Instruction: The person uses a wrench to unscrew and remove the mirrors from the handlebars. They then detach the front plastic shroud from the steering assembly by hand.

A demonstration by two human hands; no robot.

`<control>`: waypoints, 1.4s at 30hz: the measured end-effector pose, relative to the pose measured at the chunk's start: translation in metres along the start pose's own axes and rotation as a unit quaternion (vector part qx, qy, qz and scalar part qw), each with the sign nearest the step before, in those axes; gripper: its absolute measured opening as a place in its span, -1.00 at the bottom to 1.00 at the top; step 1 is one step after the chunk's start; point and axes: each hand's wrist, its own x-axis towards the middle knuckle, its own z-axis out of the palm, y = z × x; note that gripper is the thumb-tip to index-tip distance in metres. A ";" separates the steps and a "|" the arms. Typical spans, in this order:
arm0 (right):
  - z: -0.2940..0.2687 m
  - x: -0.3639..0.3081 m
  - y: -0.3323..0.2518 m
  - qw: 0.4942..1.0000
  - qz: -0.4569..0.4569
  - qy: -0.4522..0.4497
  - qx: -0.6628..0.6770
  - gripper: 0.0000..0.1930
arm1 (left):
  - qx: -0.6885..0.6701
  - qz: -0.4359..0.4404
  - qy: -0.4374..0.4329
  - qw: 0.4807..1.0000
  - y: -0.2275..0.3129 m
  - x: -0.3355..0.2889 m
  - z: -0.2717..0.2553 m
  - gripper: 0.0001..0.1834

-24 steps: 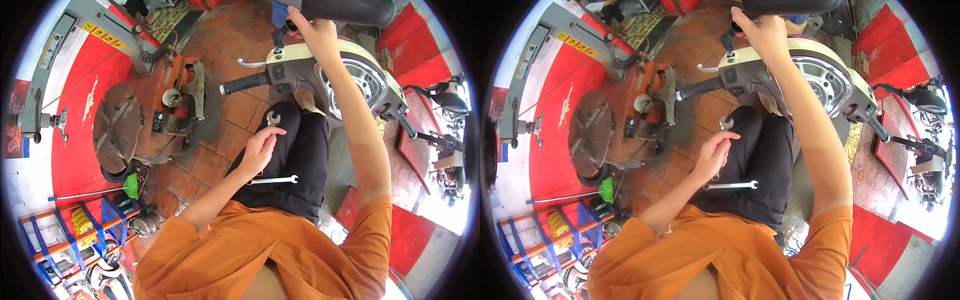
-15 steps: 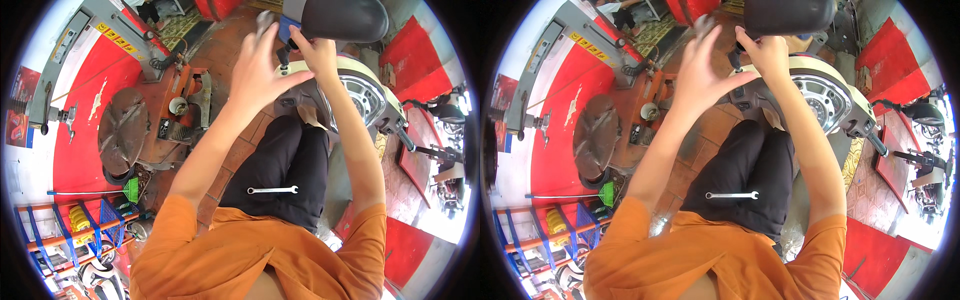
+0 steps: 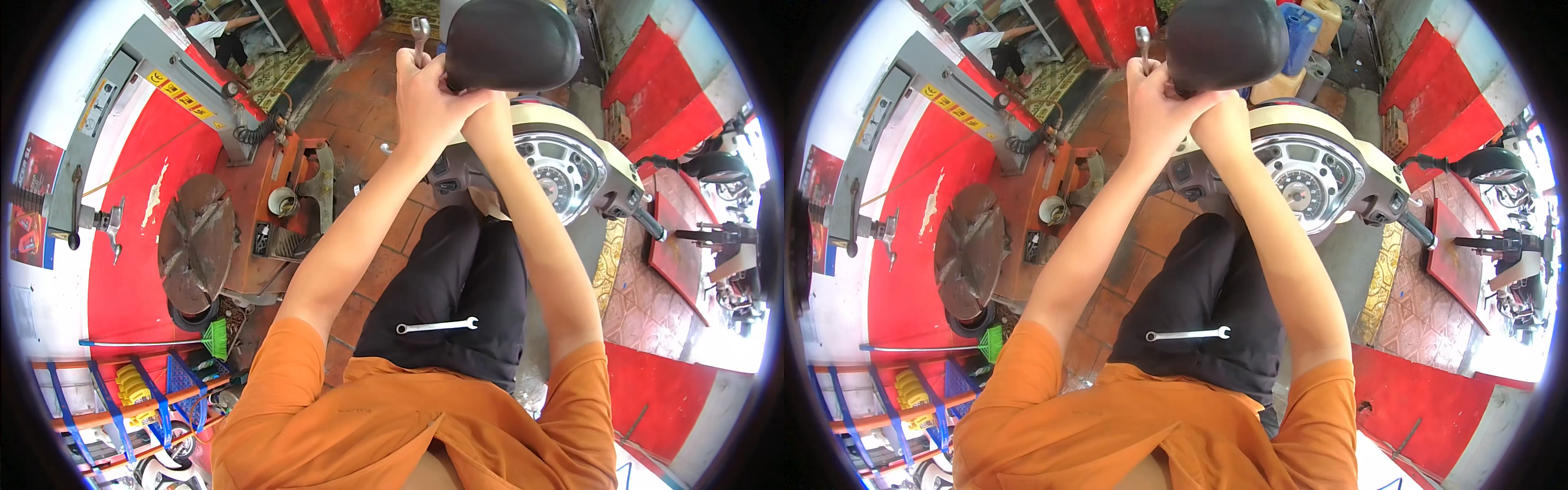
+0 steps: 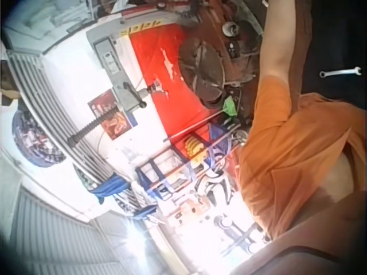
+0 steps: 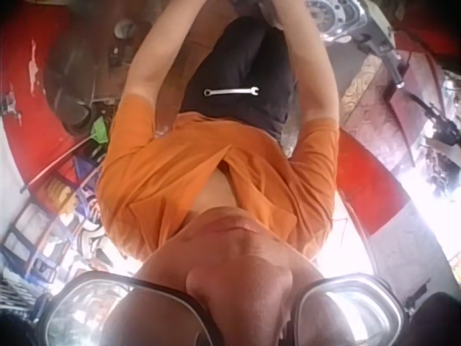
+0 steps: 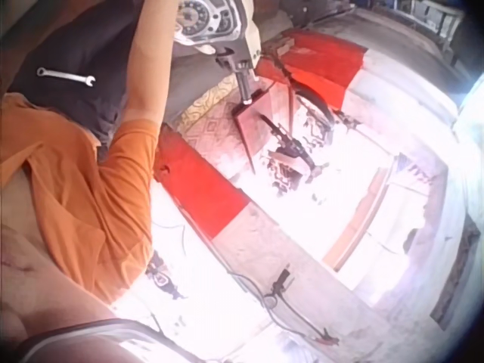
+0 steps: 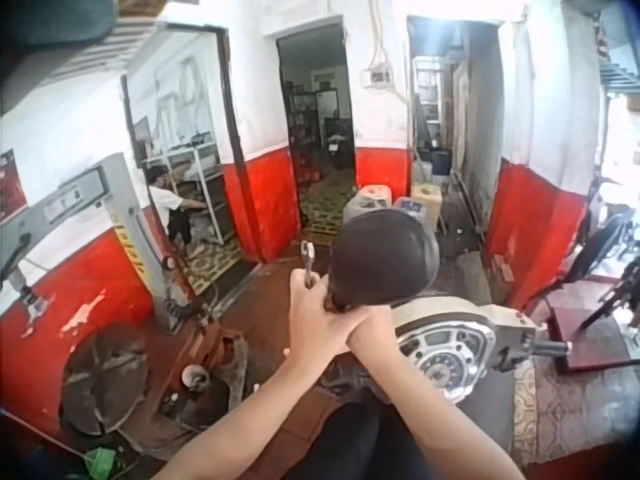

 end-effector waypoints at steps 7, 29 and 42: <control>0.003 -0.040 -0.029 0.987 0.045 -0.030 0.150 -0.47 | -0.261 -0.090 -0.060 0.959 -0.019 0.017 0.006 -0.78; -0.022 0.047 0.013 0.766 0.192 -0.318 0.525 -0.62 | -0.269 -0.028 -0.147 0.952 -0.026 0.007 -0.020 -0.70; -0.115 0.024 -0.011 0.747 0.355 0.143 0.544 -0.70 | -0.227 -0.120 -0.165 0.952 -0.018 0.001 -0.019 -0.91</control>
